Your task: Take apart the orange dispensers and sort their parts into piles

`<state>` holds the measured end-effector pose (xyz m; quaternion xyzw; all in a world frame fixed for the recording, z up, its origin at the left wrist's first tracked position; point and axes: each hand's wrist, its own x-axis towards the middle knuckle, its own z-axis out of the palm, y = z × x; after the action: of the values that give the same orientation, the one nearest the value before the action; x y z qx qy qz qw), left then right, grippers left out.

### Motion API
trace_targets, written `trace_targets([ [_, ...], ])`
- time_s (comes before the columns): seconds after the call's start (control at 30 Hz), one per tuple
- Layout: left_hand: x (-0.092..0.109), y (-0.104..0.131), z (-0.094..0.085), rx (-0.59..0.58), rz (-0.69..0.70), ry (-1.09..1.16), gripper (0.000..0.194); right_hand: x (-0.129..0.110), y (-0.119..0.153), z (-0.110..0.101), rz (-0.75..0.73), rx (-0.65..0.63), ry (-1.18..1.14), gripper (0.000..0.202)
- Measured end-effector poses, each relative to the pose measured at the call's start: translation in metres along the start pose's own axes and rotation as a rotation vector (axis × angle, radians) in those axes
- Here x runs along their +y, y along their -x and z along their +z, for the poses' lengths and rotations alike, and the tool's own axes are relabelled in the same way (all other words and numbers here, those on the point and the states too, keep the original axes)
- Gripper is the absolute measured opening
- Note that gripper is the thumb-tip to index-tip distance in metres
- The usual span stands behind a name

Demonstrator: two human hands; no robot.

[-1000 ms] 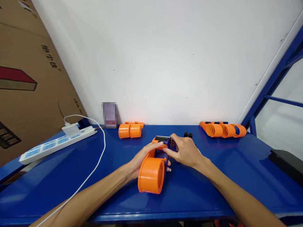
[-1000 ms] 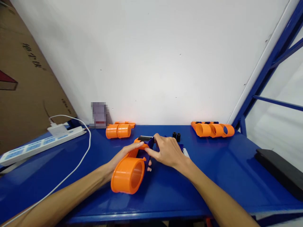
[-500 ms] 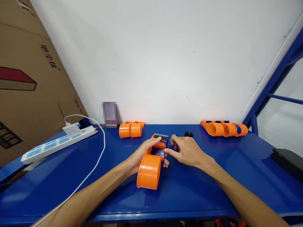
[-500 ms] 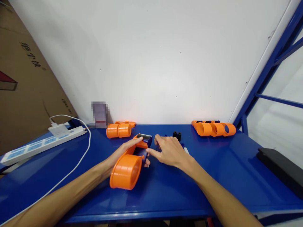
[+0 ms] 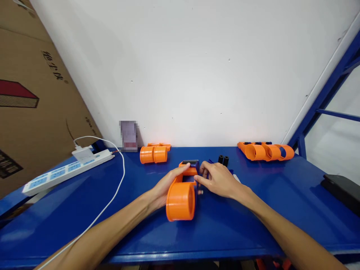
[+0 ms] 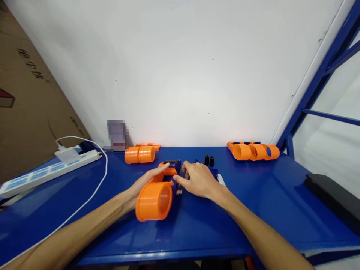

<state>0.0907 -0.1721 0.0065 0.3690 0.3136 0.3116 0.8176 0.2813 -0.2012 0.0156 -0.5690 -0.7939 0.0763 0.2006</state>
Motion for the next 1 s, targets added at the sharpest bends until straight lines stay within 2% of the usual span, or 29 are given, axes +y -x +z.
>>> trace_targets([
  [0.1, -0.002, -0.002, 0.001, 0.037, 0.269, -0.147, 0.034, -0.001, -0.002, 0.005, 0.026, 0.002, -0.086, 0.025],
  [0.17, -0.005, -0.004, 0.0, 0.026, 0.35, -0.298, 0.039, -0.003, -0.002, 0.008, 0.027, 0.039, 0.001, 0.022],
  [0.27, -0.01, -0.007, -0.003, 0.148, 0.466, -0.439, 0.047, -0.01, 0.0, 0.007, 0.041, 0.077, 0.151, 0.019],
  [0.33, -0.012, -0.009, -0.006, 0.21, 0.557, -0.488, 0.05, -0.014, 0.001, 0.003, 0.048, 0.055, 0.212, 0.021],
  [0.4, -0.013, -0.01, -0.006, 0.201, 0.619, -0.541, 0.044, -0.016, 0.001, 0.0, 0.052, 0.0, 0.245, 0.022],
  [0.5, -0.013, -0.011, -0.005, 0.185, 0.658, -0.626, 0.032, -0.015, 0.002, 0.0, 0.047, -0.063, 0.25, 0.022],
  [0.6, -0.01, -0.01, -0.002, 0.179, 0.627, -0.627, 0.028, -0.01, 0.002, 0.004, 0.006, -0.074, 0.229, 0.024],
  [0.83, -0.006, -0.005, 0.002, 0.144, 0.621, -0.487, 0.026, -0.001, -0.001, 0.004, -0.038, 0.01, -0.019, 0.026],
  [1.0, -0.004, -0.003, 0.001, 0.154, 0.646, -0.508, 0.027, -0.002, -0.001, 0.001, -0.067, 0.058, -0.212, 0.031],
])
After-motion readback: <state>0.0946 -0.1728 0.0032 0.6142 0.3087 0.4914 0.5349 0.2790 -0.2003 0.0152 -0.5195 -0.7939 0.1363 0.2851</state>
